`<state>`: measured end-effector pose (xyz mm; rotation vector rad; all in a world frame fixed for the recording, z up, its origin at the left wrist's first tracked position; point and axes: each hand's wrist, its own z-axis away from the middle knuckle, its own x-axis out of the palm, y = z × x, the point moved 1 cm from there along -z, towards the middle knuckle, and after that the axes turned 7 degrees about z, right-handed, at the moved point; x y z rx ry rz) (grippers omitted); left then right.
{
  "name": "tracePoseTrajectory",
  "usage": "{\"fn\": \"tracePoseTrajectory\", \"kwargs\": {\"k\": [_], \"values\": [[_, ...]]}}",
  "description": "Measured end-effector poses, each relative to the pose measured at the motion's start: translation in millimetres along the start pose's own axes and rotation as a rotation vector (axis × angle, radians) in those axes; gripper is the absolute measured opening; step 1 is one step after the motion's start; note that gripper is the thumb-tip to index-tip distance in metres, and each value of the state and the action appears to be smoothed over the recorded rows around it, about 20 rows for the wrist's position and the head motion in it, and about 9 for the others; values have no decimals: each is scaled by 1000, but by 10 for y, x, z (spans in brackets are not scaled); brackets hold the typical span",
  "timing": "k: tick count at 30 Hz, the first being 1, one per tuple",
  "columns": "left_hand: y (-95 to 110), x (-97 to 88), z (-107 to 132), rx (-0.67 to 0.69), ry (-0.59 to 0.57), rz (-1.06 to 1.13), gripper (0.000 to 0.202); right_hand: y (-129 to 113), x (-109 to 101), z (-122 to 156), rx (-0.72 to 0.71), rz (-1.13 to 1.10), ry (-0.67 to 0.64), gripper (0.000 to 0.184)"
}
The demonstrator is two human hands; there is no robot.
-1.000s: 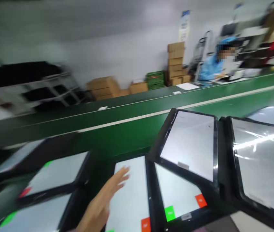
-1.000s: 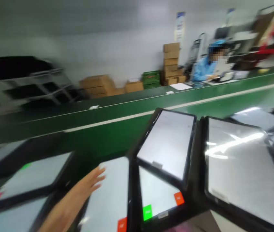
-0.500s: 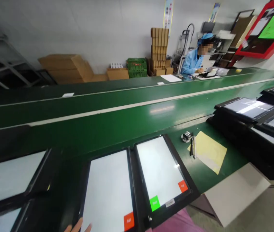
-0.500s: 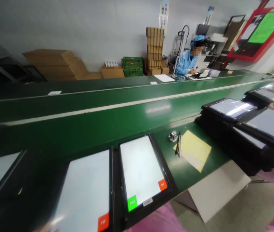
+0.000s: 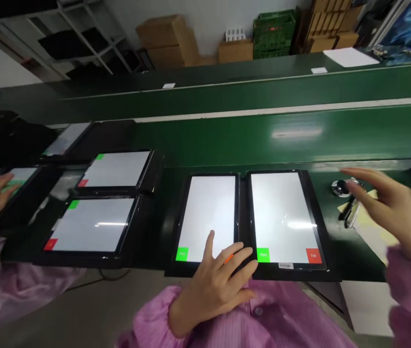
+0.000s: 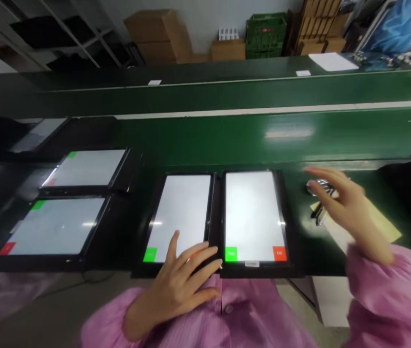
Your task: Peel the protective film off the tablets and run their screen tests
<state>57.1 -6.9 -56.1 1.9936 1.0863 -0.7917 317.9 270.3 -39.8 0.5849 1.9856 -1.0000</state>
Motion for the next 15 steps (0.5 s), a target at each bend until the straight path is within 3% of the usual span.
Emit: {"fn": "tracePoseTrajectory", "kwargs": {"k": [4, 7, 15], "values": [[-40, -104, 42, -68, -11, -74, 28, -184, 648, -359, 18, -176, -83, 52], [-104, -191, 123, -127, -26, -140, 24, -253, 940, -492, 77, -222, -46, 52], [-118, -128, 169, -141, -20, -118, 19, -327, 876, -453, 104, -306, 42, 38]]}}
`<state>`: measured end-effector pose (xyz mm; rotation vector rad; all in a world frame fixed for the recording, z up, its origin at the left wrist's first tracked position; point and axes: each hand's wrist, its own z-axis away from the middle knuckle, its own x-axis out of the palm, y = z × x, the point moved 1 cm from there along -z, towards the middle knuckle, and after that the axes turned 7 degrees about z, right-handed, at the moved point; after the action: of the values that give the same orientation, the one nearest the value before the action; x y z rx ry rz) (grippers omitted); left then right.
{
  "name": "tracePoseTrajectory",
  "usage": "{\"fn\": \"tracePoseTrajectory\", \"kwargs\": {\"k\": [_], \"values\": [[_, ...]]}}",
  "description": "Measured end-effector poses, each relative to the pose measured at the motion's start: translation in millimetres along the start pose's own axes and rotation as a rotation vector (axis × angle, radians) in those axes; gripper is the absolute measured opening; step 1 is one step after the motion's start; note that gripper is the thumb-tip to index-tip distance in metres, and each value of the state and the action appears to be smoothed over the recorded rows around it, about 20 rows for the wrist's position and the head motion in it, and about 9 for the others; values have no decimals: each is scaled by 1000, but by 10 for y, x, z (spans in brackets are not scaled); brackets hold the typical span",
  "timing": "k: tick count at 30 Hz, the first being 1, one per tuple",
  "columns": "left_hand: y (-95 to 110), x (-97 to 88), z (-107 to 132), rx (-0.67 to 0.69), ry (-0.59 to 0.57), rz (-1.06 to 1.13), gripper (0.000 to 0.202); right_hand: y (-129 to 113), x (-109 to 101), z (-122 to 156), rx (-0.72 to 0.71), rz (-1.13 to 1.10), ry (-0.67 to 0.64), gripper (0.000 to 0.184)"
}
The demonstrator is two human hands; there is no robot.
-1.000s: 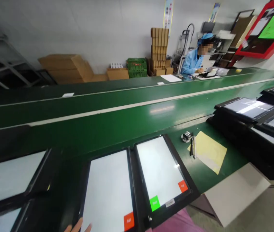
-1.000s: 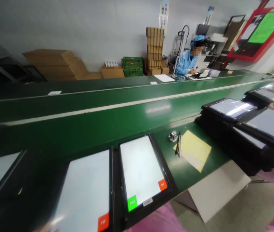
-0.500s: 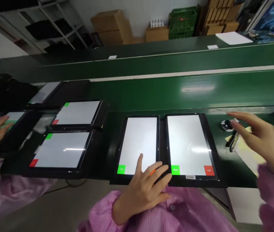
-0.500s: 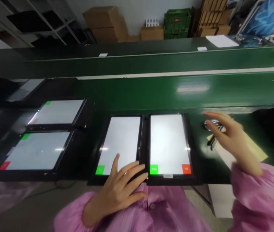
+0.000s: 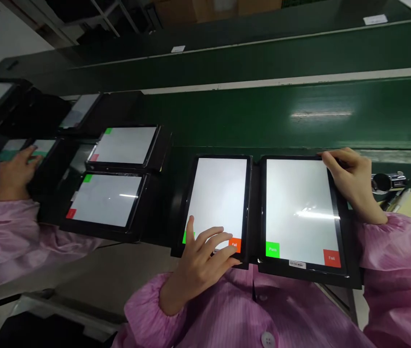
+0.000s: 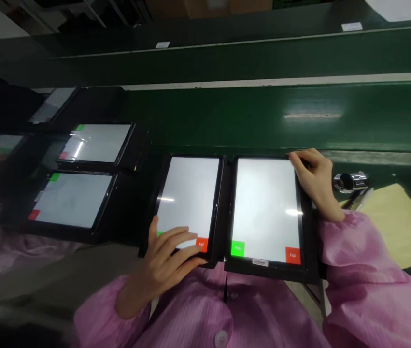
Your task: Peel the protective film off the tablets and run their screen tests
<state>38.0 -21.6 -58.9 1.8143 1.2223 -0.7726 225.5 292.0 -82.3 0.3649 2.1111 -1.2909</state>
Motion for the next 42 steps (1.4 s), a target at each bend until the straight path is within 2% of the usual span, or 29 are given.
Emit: {"fn": "tracePoseTrajectory", "kwargs": {"k": [3, 5, 8, 12, 23, 31, 38, 42], "values": [[72, 40, -35, -46, 2, 67, 20, -38, 11, 4, -7, -22, 19, 32], [147, 95, -84, -51, 11, 119, 27, -50, 21, 17, -9, -31, 35, 29], [264, 217, -185, -14, 30, 134, 39, -49, 22, 53, -5, -33, 62, 27], [347, 341, -287, 11, 21, 91, 42, -24, 8, 79, -6, -13, 85, 27], [322, 334, -302, 3, 8, 102, 39, 108, -108, 38, 13, -51, -55, 40], [345, 362, -297, 5, 11, 130, 39, 138, -167, 14, -180, -33, -117, 24], [368, 355, -309, -7, 11, 119, 38, 92, -258, -337, -412, 52, -343, 21], [375, 383, -286, -16, 27, 114, 39, 56, -264, -501, -556, 132, -353, 25]]}}
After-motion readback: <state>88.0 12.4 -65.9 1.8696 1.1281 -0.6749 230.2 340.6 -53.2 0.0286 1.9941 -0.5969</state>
